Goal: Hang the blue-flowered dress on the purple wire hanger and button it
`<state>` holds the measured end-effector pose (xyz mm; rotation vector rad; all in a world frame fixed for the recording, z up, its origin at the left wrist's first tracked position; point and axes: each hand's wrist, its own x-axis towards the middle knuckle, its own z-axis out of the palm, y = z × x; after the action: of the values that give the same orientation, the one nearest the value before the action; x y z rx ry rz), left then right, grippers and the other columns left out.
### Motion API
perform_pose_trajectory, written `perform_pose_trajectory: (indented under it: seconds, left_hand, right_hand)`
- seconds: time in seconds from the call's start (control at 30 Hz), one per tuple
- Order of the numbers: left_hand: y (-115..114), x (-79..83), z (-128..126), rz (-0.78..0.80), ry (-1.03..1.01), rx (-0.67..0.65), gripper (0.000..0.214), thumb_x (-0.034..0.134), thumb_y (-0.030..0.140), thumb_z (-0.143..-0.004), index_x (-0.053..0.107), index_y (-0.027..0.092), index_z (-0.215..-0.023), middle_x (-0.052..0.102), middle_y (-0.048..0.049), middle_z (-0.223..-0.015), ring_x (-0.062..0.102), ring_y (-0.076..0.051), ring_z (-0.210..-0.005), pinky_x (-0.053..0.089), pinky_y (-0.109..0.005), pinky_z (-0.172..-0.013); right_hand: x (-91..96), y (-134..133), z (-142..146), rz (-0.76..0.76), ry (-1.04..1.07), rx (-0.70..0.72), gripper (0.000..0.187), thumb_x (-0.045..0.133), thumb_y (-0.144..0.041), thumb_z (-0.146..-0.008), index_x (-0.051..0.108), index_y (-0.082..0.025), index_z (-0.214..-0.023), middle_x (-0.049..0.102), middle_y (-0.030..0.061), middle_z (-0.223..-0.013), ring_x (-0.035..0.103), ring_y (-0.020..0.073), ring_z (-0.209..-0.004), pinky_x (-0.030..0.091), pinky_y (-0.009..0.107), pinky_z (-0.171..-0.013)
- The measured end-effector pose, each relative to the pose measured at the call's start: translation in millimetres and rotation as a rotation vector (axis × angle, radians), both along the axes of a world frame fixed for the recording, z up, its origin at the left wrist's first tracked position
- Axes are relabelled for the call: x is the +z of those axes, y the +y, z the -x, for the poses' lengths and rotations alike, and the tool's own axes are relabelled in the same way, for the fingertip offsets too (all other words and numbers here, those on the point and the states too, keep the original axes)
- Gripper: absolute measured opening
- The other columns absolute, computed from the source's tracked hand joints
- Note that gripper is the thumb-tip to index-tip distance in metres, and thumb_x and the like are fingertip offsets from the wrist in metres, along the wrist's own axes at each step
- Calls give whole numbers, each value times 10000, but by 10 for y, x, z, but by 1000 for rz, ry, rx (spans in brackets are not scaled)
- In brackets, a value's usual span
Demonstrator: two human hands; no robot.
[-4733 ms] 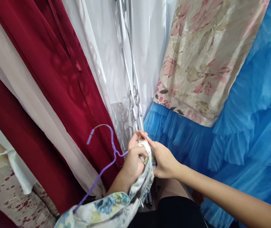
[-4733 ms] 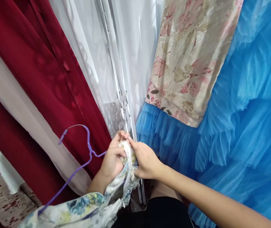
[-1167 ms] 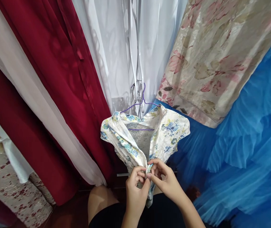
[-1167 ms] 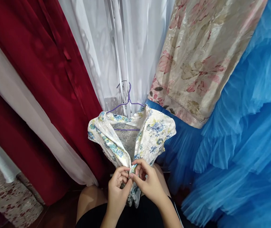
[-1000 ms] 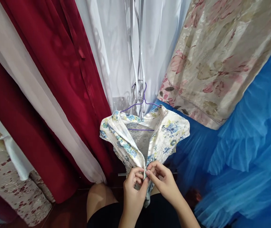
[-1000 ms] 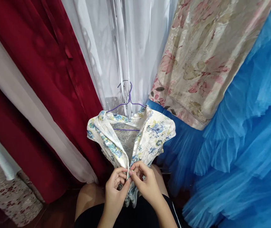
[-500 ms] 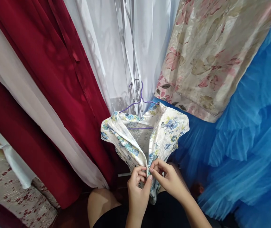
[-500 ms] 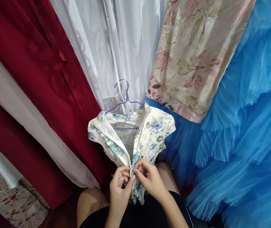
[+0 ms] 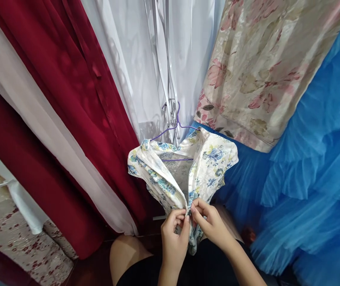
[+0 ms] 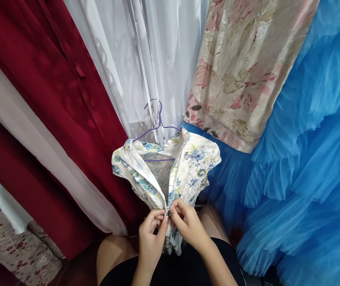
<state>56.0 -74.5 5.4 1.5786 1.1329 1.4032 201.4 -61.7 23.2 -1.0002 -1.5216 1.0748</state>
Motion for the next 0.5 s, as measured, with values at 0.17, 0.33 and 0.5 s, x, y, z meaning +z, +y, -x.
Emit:
perform_pose_trajectory:
  seconds: [0.17,0.33,0.5]
  left_hand:
    - [-18,22,-5,-32,20,14,110,599,264,-942,647,166,-925,678,-39,-779,662,-153,-697,512,-224,-641]
    - [-8,-11,24,-20,11,40,117,609,279,-937,639,167,-915,680,-35,-773,664,-153,-694,515,-221,-639]
    - [5,-15,20,-5,-4,38,124,620,282,-924,655,164,-915,694,-47,-777,673,-166,-706,520,-227,-645]
  right_hand:
    - [11,-3,3,-45,-21,-22,236,456,-406,-1030,509,-206,-916,552,-31,-643,525,145,-604,403,269,-614]
    - [32,5,5,-81,-63,-37,241,487,-410,-1018,553,-198,-925,541,-24,-655,520,147,-606,402,274,-609]
    - [7,21,21,-87,-20,-66,237,500,-415,-1010,553,-205,-914,531,-24,-654,516,151,-602,403,277,-597]
